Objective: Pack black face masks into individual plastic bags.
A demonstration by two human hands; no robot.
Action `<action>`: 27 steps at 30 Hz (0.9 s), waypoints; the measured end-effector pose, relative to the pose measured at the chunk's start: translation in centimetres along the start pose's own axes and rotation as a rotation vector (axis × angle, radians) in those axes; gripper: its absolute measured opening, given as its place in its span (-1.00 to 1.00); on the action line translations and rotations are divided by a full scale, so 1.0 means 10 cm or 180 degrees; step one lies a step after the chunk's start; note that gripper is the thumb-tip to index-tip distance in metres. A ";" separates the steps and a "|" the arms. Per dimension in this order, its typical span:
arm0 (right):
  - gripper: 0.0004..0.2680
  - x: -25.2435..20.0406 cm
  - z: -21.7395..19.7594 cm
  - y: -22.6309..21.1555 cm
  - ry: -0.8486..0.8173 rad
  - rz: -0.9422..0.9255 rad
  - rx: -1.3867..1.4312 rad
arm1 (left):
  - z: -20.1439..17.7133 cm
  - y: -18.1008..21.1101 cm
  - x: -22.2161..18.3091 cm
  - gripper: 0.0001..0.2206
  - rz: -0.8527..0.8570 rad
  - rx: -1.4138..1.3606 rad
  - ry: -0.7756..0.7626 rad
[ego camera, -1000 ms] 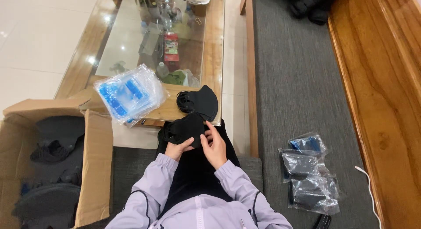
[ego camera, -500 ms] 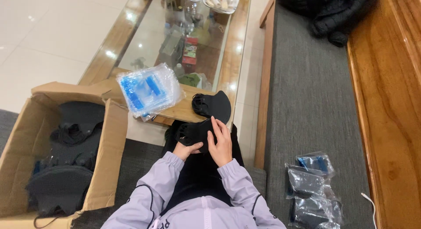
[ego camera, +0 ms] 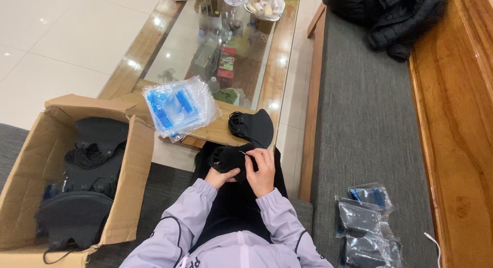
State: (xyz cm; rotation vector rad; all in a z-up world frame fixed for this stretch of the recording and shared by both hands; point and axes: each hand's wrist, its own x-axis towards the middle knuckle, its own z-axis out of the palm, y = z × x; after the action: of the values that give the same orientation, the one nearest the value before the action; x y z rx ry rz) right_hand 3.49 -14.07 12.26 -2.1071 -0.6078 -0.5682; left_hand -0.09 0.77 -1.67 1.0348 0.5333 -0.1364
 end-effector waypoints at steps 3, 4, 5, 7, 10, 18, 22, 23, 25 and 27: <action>-0.93 -0.04 0.02 0.05 -0.0103 0.0290 0.0277 | 0.02 0.02 -0.02 -0.33 0.0038 -0.0021 0.0091; -0.93 -0.09 0.04 0.08 -0.0096 0.0289 0.0273 | 0.03 0.05 -0.04 -0.33 0.0041 -0.0018 0.0084; -0.91 -0.13 0.05 0.11 -0.0152 0.0317 0.0273 | 0.03 0.07 -0.05 -0.32 0.0018 -0.0130 0.0159; -0.88 -0.25 0.11 0.18 -0.0196 0.0348 0.0268 | 0.04 0.10 -0.06 -0.30 -0.0003 -0.0233 0.0223; -0.86 -0.40 0.19 0.21 -0.0244 0.0262 0.0256 | 0.05 0.12 -0.05 -0.25 -0.0002 -0.0483 0.0272; -0.90 -0.33 0.05 0.03 -0.0401 0.0563 0.0258 | 0.12 0.28 -0.16 -0.28 -0.0123 -0.0574 0.0254; -0.89 -0.06 -0.05 0.01 -0.0173 0.0561 0.0625 | 0.03 0.16 -0.01 -0.36 -0.0187 -0.0699 0.0274; -0.88 0.01 -0.04 0.05 -0.0069 0.0692 0.0860 | 0.12 0.37 -0.15 -0.42 -0.0252 -0.0865 0.0325; -0.87 0.08 0.07 0.29 0.0067 0.0823 0.1097 | 0.10 0.41 -0.19 -0.48 -0.0315 -0.1005 0.0359; -0.91 0.10 0.32 0.69 0.0207 0.2066 0.1957 | -0.11 0.11 0.03 -0.83 -0.0261 -0.1453 0.0408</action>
State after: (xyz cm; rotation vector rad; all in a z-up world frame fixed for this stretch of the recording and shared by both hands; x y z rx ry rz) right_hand 8.98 -14.79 6.92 -1.5570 -0.0198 -0.0574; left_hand 0.13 2.29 -1.36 0.5789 0.6861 -0.0175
